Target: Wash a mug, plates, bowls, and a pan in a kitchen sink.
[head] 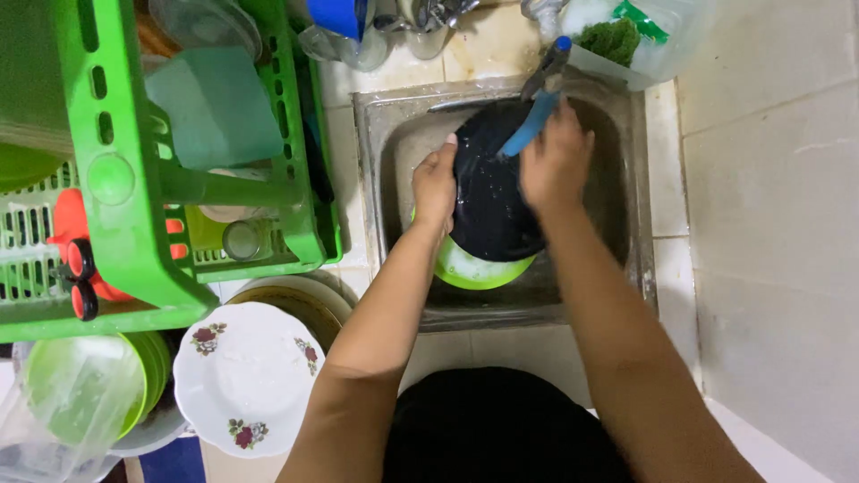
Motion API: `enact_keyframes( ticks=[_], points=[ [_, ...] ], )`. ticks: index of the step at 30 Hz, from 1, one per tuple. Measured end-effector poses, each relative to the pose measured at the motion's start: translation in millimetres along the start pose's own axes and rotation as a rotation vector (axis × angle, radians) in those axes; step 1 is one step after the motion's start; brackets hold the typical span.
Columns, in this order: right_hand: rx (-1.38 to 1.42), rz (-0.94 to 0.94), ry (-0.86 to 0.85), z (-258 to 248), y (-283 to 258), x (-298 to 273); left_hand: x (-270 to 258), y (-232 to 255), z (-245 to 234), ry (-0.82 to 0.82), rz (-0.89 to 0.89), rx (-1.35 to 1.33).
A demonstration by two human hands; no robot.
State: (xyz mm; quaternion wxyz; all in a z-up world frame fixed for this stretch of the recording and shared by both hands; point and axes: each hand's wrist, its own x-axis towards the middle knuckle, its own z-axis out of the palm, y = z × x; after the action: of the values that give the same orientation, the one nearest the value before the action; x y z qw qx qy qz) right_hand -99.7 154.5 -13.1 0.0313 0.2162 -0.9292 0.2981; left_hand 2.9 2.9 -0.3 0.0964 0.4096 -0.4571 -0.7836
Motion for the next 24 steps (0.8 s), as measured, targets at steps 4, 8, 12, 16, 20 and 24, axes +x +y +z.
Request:
enact_keyframes(
  ticks=[4, 8, 12, 16, 20, 24],
  points=[
    [-0.002, -0.446, -0.134, -22, -80, -19, 7, -16, -9, 0.088, 0.096, -0.176],
    [0.087, -0.485, -0.131, -14, -49, -7, -20, 8, -14, 0.191, 0.103, -0.040],
    [-0.024, 0.025, 0.089, 19, -38, -12, -18, -4, -14, 0.201, 0.079, 0.016],
    [0.130, -0.566, -0.121, -24, -74, -16, -11, -25, -15, 0.189, 0.171, -0.095],
    [0.058, -0.034, 0.082, 25, -19, 0, -19, -20, -15, 0.159, 0.114, -0.158],
    [-0.137, -0.329, 0.033, -12, -75, -7, -10, -26, -13, 0.146, 0.086, -0.180]
  ],
)
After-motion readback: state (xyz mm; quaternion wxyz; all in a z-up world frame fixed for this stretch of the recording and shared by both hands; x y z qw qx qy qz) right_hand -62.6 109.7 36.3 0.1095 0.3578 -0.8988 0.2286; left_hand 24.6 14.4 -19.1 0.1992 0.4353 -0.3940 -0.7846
